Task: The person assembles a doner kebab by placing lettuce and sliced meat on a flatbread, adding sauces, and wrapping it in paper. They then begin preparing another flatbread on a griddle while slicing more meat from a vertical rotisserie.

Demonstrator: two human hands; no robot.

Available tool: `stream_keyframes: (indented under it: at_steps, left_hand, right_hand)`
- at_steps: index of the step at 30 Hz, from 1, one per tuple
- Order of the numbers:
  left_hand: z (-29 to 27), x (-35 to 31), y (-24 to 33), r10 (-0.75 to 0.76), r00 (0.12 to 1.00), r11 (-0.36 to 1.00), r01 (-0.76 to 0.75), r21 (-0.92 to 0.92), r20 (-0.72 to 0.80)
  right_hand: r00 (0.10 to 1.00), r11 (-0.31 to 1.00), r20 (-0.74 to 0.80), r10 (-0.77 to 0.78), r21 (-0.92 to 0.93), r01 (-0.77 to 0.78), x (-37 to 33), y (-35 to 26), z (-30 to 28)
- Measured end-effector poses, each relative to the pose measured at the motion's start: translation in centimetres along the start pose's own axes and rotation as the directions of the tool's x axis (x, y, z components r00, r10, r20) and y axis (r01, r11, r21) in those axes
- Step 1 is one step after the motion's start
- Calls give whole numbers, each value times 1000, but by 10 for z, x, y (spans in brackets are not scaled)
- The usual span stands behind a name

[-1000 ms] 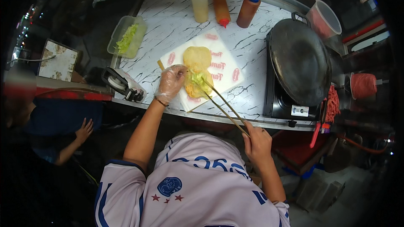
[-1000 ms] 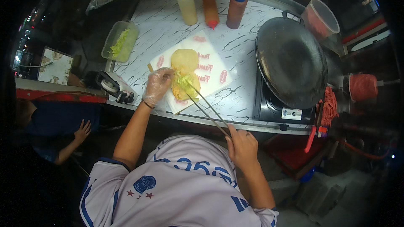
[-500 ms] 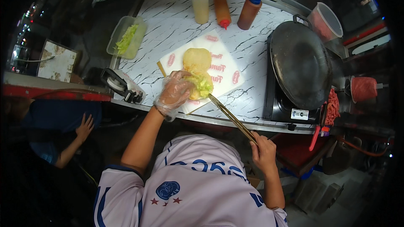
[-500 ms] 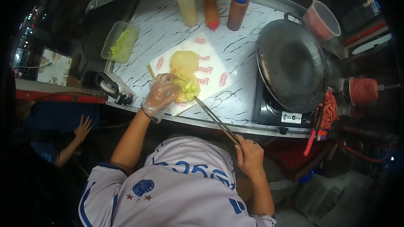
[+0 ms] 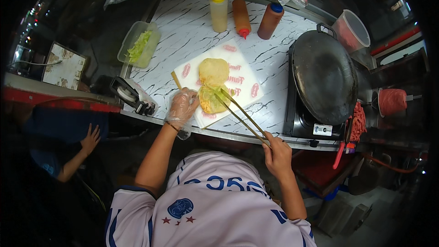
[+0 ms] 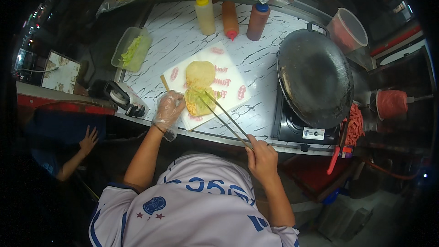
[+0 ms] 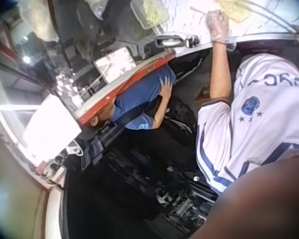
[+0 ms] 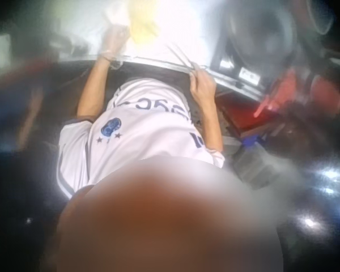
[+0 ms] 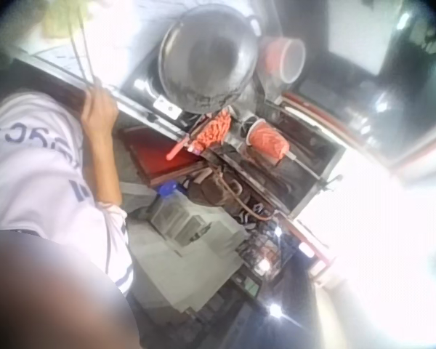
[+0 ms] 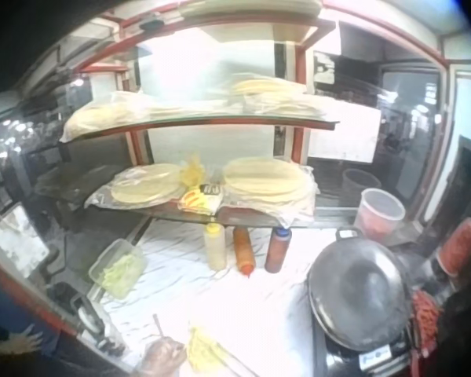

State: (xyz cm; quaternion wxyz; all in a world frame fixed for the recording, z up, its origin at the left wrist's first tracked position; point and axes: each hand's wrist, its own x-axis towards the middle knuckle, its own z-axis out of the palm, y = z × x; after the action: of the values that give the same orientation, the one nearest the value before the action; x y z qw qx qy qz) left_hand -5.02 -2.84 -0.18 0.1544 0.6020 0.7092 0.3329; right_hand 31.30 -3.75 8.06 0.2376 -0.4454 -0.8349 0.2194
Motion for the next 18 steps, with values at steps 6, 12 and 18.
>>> stream_keyframes:
  at_steps: [6,12,18]
  left_hand:
    - [-15,2,9,189,977,981,-193,-34,-94]
    - [-27,7,23,280,958,960,-278,36,-60]
    - [-18,11,38,379,912,880,-408,243,157]
  right_hand:
    - [977,984,-151,149,115,-132,-9,0,-1]
    - [995,983,18,97,-161,-93,-16,8,11]
    - [983,997,-169,70,57,-61,-14,6,12]
